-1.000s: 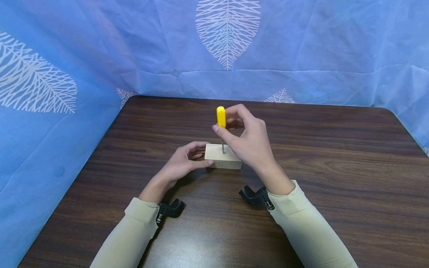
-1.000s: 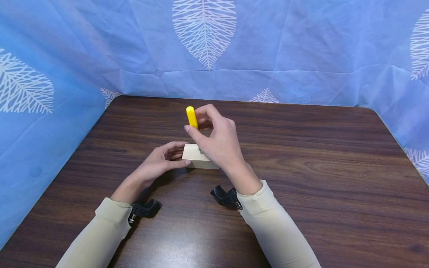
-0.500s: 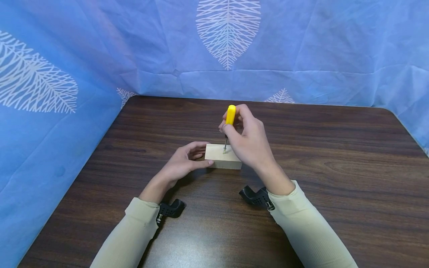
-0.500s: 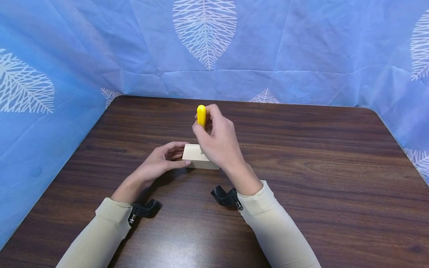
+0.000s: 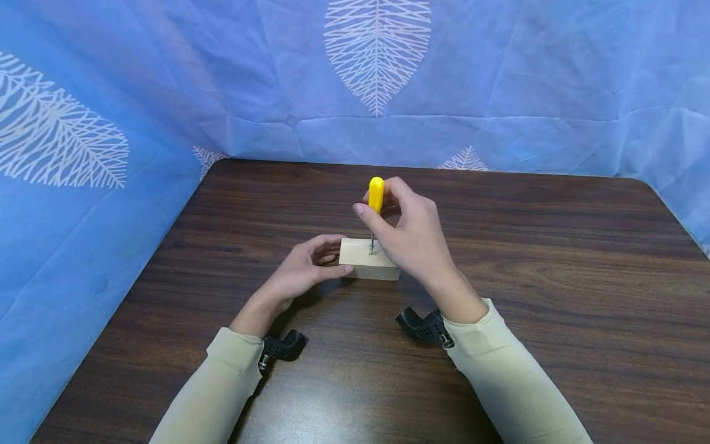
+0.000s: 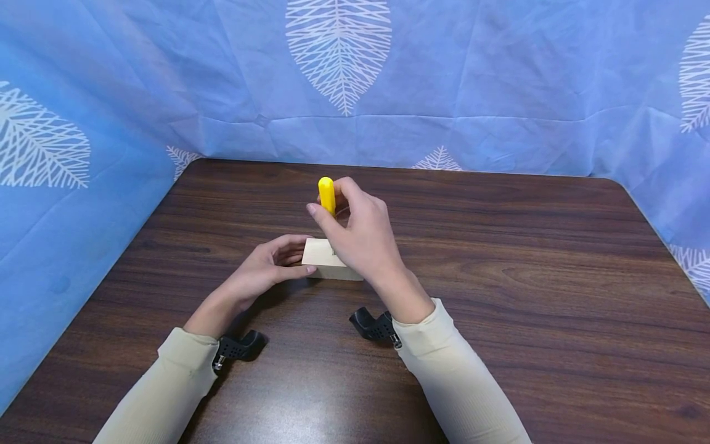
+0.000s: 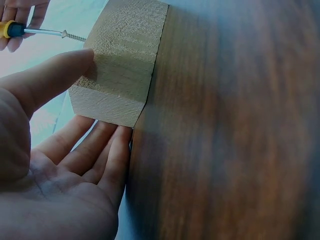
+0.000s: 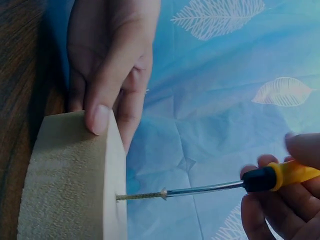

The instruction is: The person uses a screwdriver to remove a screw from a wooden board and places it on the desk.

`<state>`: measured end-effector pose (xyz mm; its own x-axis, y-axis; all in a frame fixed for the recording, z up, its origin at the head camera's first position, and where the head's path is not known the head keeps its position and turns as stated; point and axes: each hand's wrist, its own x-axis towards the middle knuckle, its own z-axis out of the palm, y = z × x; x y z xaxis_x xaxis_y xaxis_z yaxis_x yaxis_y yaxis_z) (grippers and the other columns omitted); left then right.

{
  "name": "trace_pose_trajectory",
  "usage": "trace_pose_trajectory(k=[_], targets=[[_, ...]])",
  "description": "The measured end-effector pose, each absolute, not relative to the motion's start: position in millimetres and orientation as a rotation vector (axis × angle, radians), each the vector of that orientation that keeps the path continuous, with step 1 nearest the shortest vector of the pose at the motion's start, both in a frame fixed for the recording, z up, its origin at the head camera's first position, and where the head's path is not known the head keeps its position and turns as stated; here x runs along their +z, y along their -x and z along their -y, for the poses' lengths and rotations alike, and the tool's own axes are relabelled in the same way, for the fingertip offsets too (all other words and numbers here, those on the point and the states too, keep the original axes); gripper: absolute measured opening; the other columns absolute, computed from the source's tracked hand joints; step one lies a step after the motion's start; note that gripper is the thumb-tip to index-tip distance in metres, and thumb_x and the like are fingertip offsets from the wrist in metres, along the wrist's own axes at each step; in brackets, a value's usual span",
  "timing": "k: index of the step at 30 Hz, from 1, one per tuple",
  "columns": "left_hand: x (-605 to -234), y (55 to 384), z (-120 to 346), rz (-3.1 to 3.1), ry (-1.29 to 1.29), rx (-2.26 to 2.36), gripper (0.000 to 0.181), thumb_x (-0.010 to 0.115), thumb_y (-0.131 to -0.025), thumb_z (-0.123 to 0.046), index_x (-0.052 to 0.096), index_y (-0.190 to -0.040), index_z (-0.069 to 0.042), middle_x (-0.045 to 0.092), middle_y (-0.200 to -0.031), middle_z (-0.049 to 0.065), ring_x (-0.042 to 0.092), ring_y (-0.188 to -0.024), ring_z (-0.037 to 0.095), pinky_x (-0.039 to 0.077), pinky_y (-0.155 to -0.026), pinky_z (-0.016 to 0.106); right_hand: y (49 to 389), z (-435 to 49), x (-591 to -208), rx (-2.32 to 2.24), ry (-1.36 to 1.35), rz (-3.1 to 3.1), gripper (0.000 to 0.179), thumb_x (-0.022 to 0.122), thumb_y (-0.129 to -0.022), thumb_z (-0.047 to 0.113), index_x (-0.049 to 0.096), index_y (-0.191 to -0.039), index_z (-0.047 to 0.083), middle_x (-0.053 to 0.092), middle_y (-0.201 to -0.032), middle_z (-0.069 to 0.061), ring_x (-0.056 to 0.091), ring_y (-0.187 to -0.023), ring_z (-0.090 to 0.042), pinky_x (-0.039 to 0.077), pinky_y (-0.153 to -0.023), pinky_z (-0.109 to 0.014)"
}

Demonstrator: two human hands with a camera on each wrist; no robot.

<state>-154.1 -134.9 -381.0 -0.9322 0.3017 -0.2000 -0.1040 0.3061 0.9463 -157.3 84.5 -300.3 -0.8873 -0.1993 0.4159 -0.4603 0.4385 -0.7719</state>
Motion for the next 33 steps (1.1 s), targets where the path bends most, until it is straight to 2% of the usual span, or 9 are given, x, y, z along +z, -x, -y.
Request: trace_pose_trajectory(k=[2,3,4,7,11,18,25,33], targets=[[-381.6,154.6,135.0,-2.238,-0.182,1.658,0.066,0.083,-0.096,-0.027,0.056,-0.155,-0.018,0.059,-0.156,0.008,0.054,-0.147,0.032,0.040,-0.128,0.053,156.1,-85.4,-299.0,1.424,-0.570,2.426,0.022,0.076,-0.102,0.021,0.070,-0.121,0.011,0.082,-0.106,-0.004,0.074,-0.091,-0.017,0.060,-0.084,-0.034],[-381.6,154.6,135.1,-2.237,-0.180,1.657,0.065,0.083,-0.096,-0.027,0.056,-0.155,-0.019,0.059,-0.156,0.007,0.054,-0.147,0.032,0.040,-0.128,0.052,155.6,-85.8,-298.4,1.426,-0.570,2.425,0.024,0.076,-0.102,0.020,0.070,-0.124,0.012,0.083,-0.106,-0.002,0.075,-0.087,-0.017,0.059,-0.077,-0.034],[-381.8,154.6,135.3,-2.238,-0.180,1.655,0.065,0.083,-0.096,-0.028,0.056,-0.155,-0.019,0.059,-0.156,0.007,0.054,-0.147,0.032,0.040,-0.128,0.052,155.4,-86.3,-298.0,1.434,-0.575,2.420,0.027,0.076,-0.101,0.018,0.070,-0.126,0.012,0.084,-0.107,-0.001,0.076,-0.087,-0.017,0.058,-0.077,-0.034],[-381.5,154.2,135.9,-2.240,-0.169,1.649,0.066,0.083,-0.096,-0.028,0.055,-0.155,-0.019,0.059,-0.156,0.006,0.053,-0.148,0.031,0.040,-0.129,0.051,155.6,-87.3,-297.2,1.465,-0.593,2.412,0.034,0.078,-0.100,0.015,0.064,-0.131,0.010,0.084,-0.111,0.001,0.078,-0.097,-0.018,0.055,-0.085,-0.037],[-381.4,154.0,136.7,-2.239,-0.162,1.648,0.067,0.083,-0.096,-0.028,0.055,-0.156,-0.019,0.058,-0.157,0.006,0.053,-0.149,0.031,0.040,-0.129,0.052,156.4,-87.8,-296.6,1.504,-0.599,2.400,0.035,0.082,-0.097,0.017,0.062,-0.125,0.009,0.084,-0.114,0.001,0.077,-0.112,-0.018,0.053,-0.099,-0.043],[-381.1,153.1,137.1,-2.234,-0.174,1.659,0.065,0.083,-0.096,-0.026,0.055,-0.155,-0.019,0.059,-0.156,0.007,0.053,-0.149,0.031,0.040,-0.129,0.051,157.7,-89.1,-296.3,1.486,-0.557,2.407,0.025,0.087,-0.093,0.022,0.077,-0.115,0.014,0.080,-0.103,0.000,0.073,-0.091,-0.015,0.061,-0.085,-0.037],[-382.5,154.7,136.4,-2.244,-0.178,1.651,0.065,0.083,-0.096,-0.025,0.055,-0.155,-0.019,0.059,-0.156,0.007,0.054,-0.148,0.031,0.041,-0.129,0.050,158.1,-91.6,-297.4,1.564,-0.550,2.385,0.031,0.083,-0.094,0.013,0.073,-0.123,0.011,0.079,-0.106,-0.004,0.073,-0.093,-0.016,0.061,-0.087,-0.032],[-380.9,153.9,135.1,-2.250,-0.185,1.649,0.065,0.083,-0.096,-0.026,0.055,-0.155,-0.018,0.059,-0.156,0.008,0.053,-0.148,0.032,0.041,-0.129,0.051,157.8,-91.6,-299.6,1.522,-0.557,2.345,0.017,0.073,-0.095,0.007,0.073,-0.112,0.010,0.079,-0.103,-0.002,0.071,-0.089,-0.013,0.060,-0.082,-0.024]])
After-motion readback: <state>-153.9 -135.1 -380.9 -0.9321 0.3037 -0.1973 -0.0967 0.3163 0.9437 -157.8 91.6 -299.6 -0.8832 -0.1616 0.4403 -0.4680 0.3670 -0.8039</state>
